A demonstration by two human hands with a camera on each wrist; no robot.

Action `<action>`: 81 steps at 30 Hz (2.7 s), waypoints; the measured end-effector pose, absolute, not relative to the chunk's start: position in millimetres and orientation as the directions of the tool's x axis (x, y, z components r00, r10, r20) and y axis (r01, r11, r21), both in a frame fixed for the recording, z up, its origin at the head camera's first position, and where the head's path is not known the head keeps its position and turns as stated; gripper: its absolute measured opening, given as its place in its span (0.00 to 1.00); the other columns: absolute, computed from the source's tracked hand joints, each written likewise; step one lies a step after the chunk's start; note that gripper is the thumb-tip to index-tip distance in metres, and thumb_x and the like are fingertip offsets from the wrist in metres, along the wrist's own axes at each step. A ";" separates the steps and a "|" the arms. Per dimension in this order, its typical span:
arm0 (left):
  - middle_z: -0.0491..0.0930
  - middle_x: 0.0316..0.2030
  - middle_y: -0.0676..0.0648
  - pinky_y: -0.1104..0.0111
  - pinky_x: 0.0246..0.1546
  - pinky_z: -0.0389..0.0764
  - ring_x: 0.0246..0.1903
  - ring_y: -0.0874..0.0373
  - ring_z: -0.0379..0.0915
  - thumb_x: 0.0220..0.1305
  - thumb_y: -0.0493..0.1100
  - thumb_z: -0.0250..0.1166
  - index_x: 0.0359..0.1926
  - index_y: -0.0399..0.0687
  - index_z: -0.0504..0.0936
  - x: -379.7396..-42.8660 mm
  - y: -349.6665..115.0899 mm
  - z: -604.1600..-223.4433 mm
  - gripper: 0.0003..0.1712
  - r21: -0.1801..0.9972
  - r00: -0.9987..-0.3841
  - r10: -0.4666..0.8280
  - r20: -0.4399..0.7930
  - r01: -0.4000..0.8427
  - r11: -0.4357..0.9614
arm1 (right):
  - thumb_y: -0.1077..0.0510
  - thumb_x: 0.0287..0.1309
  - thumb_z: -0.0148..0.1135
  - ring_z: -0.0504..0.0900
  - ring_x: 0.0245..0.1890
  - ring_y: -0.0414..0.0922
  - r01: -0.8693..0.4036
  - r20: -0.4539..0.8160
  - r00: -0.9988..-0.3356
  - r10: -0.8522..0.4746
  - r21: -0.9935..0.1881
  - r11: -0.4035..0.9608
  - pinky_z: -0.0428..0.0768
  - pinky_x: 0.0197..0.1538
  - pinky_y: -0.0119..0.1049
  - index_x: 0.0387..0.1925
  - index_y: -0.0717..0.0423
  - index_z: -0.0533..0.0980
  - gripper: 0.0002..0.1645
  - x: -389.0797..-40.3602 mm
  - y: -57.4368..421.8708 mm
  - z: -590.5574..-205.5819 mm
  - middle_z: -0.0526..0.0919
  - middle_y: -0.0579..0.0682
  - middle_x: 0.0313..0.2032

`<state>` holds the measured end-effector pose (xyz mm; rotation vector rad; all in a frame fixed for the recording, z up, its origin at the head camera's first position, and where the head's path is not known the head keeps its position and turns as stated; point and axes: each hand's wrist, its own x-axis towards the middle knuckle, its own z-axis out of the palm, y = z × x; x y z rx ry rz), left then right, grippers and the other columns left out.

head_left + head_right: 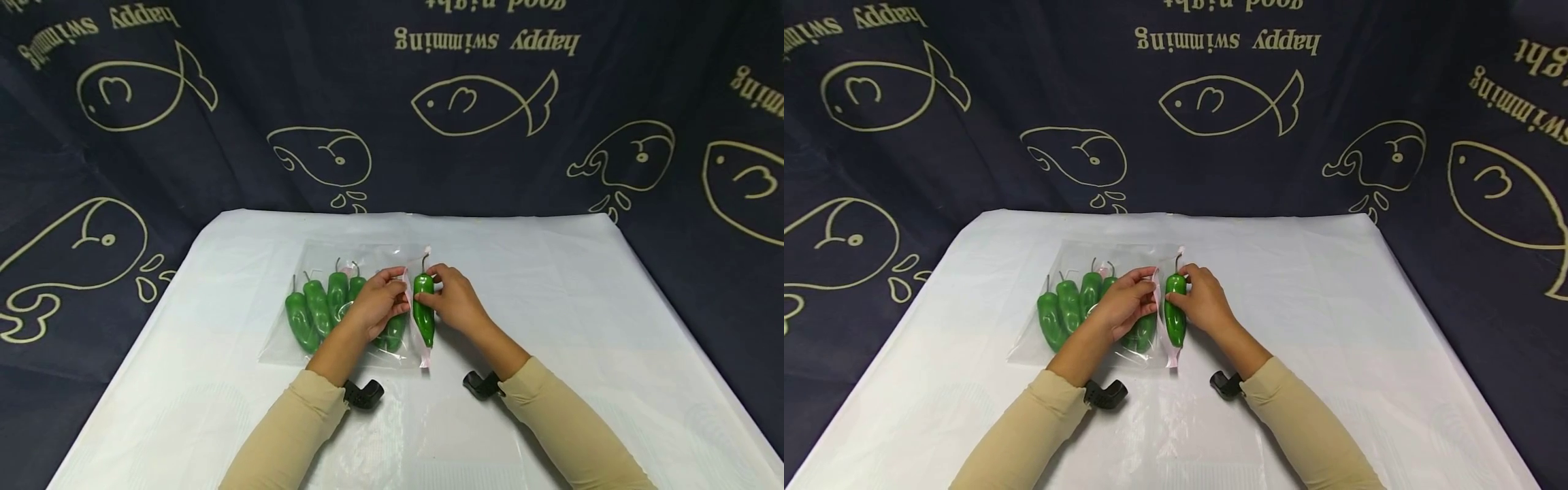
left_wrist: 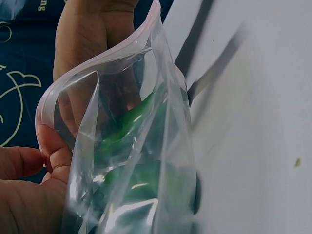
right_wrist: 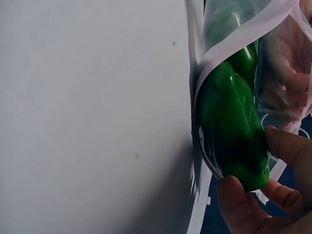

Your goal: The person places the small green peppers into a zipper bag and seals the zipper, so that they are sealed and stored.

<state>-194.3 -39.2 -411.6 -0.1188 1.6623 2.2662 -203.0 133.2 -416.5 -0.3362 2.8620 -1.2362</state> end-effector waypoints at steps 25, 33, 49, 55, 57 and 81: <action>0.70 0.37 0.45 0.74 0.28 0.79 0.29 0.60 0.70 0.69 0.30 0.51 0.70 0.35 0.61 -196.1 -35.3 -407.8 0.28 0.914 -0.936 0.243 -0.255 -0.316 -0.254 | 0.60 0.62 0.62 0.86 0.34 0.50 -0.147 -0.006 -0.964 -0.264 -0.819 0.555 0.83 0.33 0.38 0.57 0.61 0.73 0.22 -194.4 139.5 -411.7 0.79 0.59 0.48; 0.70 0.36 0.46 0.73 0.28 0.79 0.28 0.60 0.71 0.70 0.30 0.51 0.70 0.36 0.62 -195.9 -35.0 -406.8 0.28 0.920 -0.937 0.242 -0.250 -0.308 -0.243 | 0.61 0.64 0.62 0.84 0.26 0.44 -0.091 -0.060 -0.960 -0.272 -0.855 0.510 0.84 0.29 0.37 0.57 0.61 0.71 0.22 -197.1 132.8 -419.9 0.79 0.56 0.41; 0.69 0.35 0.45 0.73 0.28 0.79 0.28 0.60 0.71 0.70 0.31 0.51 0.70 0.36 0.62 -196.1 -36.1 -405.7 0.28 0.922 -0.939 0.237 -0.249 -0.305 -0.237 | 0.66 0.62 0.58 0.84 0.25 0.46 -0.044 -0.100 -0.956 -0.275 -0.880 0.472 0.85 0.31 0.38 0.58 0.63 0.70 0.23 -199.6 125.9 -421.6 0.79 0.56 0.37; 0.71 0.38 0.42 0.72 0.30 0.80 0.29 0.59 0.73 0.69 0.31 0.53 0.69 0.36 0.63 -195.8 -38.3 -408.5 0.27 0.924 -0.925 0.273 -0.265 -0.324 -0.201 | 0.68 0.67 0.54 0.86 0.29 0.49 0.010 -0.134 -0.955 -0.263 -0.904 0.427 0.86 0.35 0.41 0.59 0.65 0.70 0.19 -200.5 140.7 -417.9 0.78 0.62 0.43; 0.71 0.39 0.41 0.72 0.31 0.80 0.29 0.58 0.73 0.69 0.31 0.53 0.68 0.35 0.63 -195.1 -39.3 -409.1 0.27 0.924 -0.922 0.280 -0.269 -0.329 -0.193 | 0.67 0.68 0.54 0.85 0.30 0.50 0.009 -0.127 -0.962 -0.242 -0.900 0.436 0.85 0.35 0.41 0.57 0.67 0.71 0.17 -200.6 147.6 -417.2 0.78 0.63 0.44; 0.77 0.53 0.40 0.54 0.52 0.77 0.51 0.46 0.75 0.69 0.43 0.60 0.61 0.37 0.75 -173.7 -116.4 -385.3 0.23 0.736 -0.928 0.370 0.050 0.285 0.615 | 0.49 0.71 0.56 0.79 0.54 0.54 -0.181 -0.034 -0.952 -0.304 -0.738 0.650 0.78 0.52 0.51 0.62 0.60 0.72 0.26 -190.9 221.8 -397.7 0.76 0.59 0.59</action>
